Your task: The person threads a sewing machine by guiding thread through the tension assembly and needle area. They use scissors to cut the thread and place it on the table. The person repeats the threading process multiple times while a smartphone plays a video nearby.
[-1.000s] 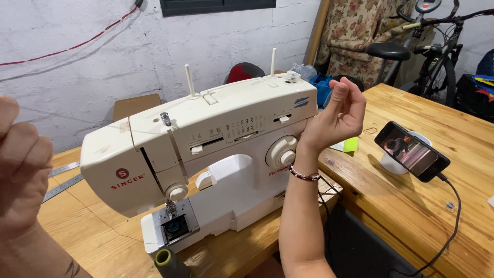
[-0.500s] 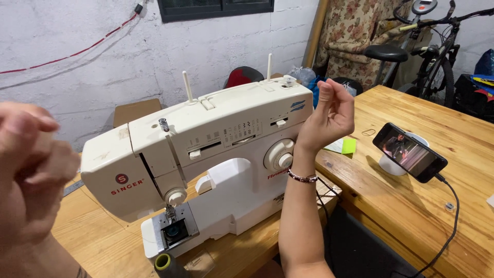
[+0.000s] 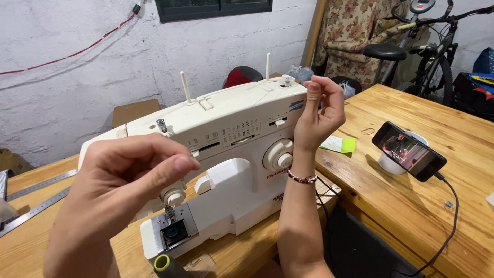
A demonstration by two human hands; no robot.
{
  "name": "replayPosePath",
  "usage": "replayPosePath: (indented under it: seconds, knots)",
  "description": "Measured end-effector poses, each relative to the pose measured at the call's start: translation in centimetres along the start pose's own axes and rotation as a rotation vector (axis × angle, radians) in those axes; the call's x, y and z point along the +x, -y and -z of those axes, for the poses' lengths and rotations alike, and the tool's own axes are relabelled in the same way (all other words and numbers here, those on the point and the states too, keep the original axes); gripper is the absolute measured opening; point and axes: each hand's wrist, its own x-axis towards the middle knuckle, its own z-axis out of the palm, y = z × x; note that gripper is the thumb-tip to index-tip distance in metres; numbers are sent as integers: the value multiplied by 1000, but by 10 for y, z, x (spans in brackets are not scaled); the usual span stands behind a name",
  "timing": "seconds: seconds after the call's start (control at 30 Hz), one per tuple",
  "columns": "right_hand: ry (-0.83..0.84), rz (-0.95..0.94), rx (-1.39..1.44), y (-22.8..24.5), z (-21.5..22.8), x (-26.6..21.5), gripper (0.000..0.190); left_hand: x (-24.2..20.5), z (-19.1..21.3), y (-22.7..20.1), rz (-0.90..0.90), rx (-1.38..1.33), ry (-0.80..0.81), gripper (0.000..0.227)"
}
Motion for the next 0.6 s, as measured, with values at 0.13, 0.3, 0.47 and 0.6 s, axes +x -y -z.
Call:
replayPosePath:
  seconds: [0.13,0.3,0.47,0.6]
  knots:
    - [203,71,-8,4,5,-2,29,3,-2,4,-43,22,27,19]
    - [380,313,-119,9,4,0,25,2,-4,4,-76,-41,151,18]
    - [357,295,-36,15,1,-2,19,2,4,6,-58,-65,152,18]
    - [218,103,69,20,1,-4,17,3,14,8,-24,-40,90,18]
